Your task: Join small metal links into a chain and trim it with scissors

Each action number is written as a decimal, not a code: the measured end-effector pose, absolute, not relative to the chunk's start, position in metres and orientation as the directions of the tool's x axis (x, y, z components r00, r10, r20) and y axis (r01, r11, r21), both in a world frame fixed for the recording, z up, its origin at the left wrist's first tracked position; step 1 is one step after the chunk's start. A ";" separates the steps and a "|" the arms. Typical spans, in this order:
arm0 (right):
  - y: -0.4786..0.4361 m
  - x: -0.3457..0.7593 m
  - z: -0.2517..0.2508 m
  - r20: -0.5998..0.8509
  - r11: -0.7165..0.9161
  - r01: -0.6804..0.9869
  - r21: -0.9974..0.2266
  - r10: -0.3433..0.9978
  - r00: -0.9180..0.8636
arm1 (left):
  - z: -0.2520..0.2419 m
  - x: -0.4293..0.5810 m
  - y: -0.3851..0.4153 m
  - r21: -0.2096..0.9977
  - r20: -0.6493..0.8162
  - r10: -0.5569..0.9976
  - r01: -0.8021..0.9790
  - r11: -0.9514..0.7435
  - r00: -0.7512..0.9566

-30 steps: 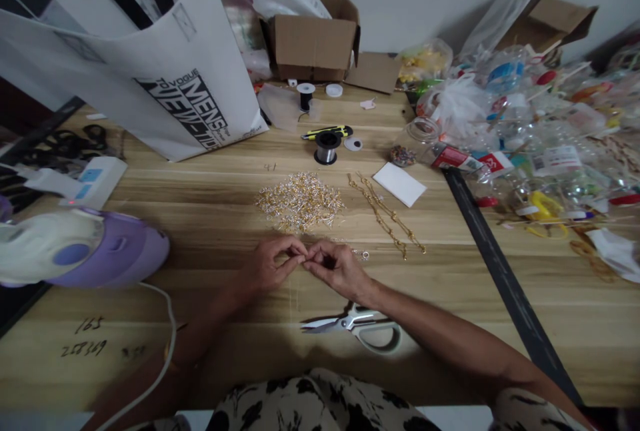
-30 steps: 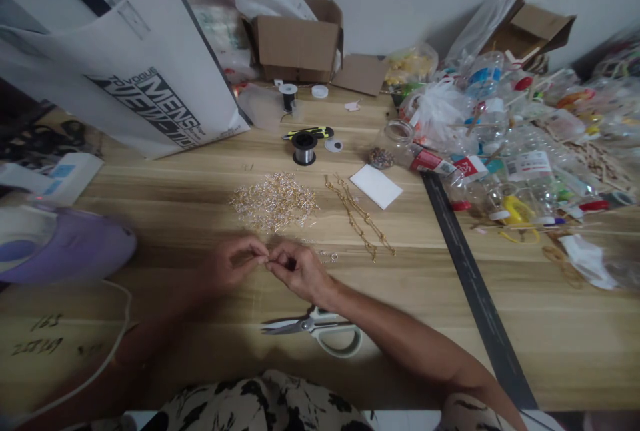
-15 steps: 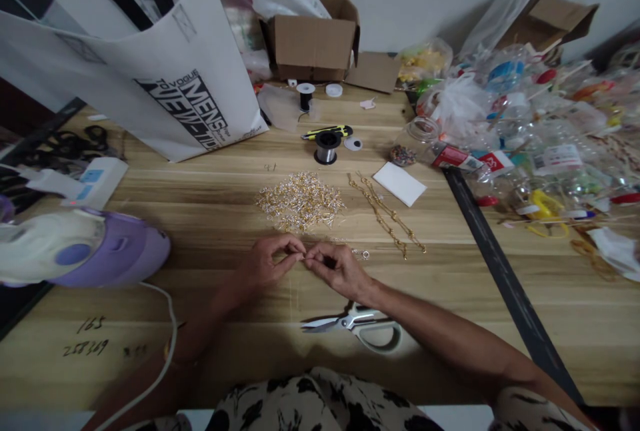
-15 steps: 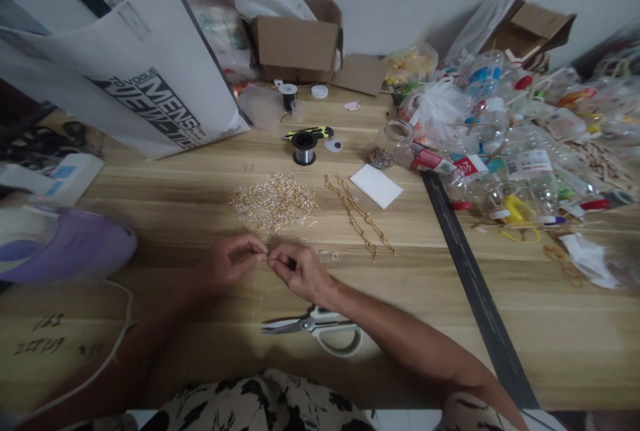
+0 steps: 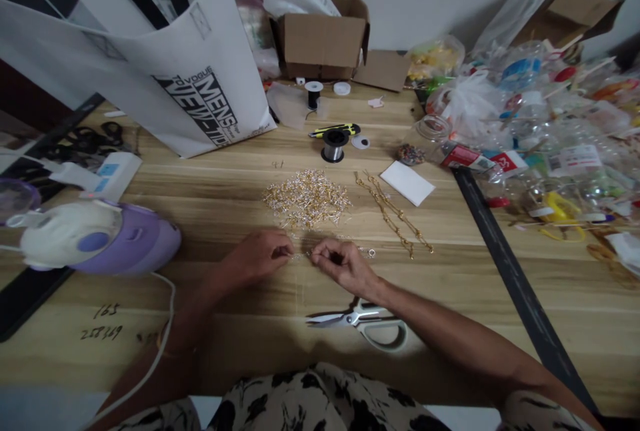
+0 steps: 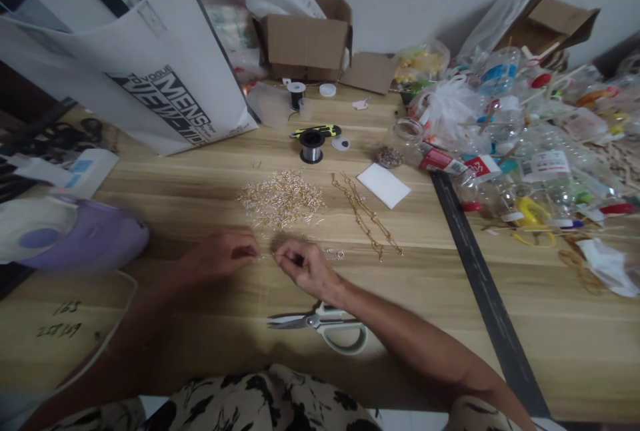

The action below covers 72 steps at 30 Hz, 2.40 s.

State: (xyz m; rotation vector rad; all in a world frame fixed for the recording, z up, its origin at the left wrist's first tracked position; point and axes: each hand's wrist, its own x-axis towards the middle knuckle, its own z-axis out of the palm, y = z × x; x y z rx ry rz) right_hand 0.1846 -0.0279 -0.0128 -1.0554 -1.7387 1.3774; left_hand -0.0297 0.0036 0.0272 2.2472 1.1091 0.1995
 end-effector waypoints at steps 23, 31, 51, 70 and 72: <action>-0.027 0.185 -0.012 0.031 0.128 0.198 -0.972 0.903 -0.428 | 0.001 -0.033 0.001 0.440 -0.102 0.705 0.668 -0.601 0.702; -0.027 0.185 -0.012 0.021 0.118 0.201 -0.973 0.904 -0.426 | -0.001 -0.034 0.001 0.344 -0.098 0.685 0.670 -0.658 0.722; -0.029 0.185 -0.016 0.036 0.144 0.200 -0.969 0.885 -0.463 | 0.006 -0.009 0.001 0.916 -0.261 0.870 0.391 0.086 0.419; -0.027 0.184 -0.018 -0.001 0.087 0.174 -0.981 0.891 -0.453 | 0.007 -0.001 -0.002 0.949 -0.251 0.897 0.273 0.155 0.364; -0.027 0.184 -0.018 -0.006 0.084 0.178 -0.980 0.891 -0.455 | 0.006 -0.001 -0.003 0.954 -0.239 0.901 0.262 0.148 0.362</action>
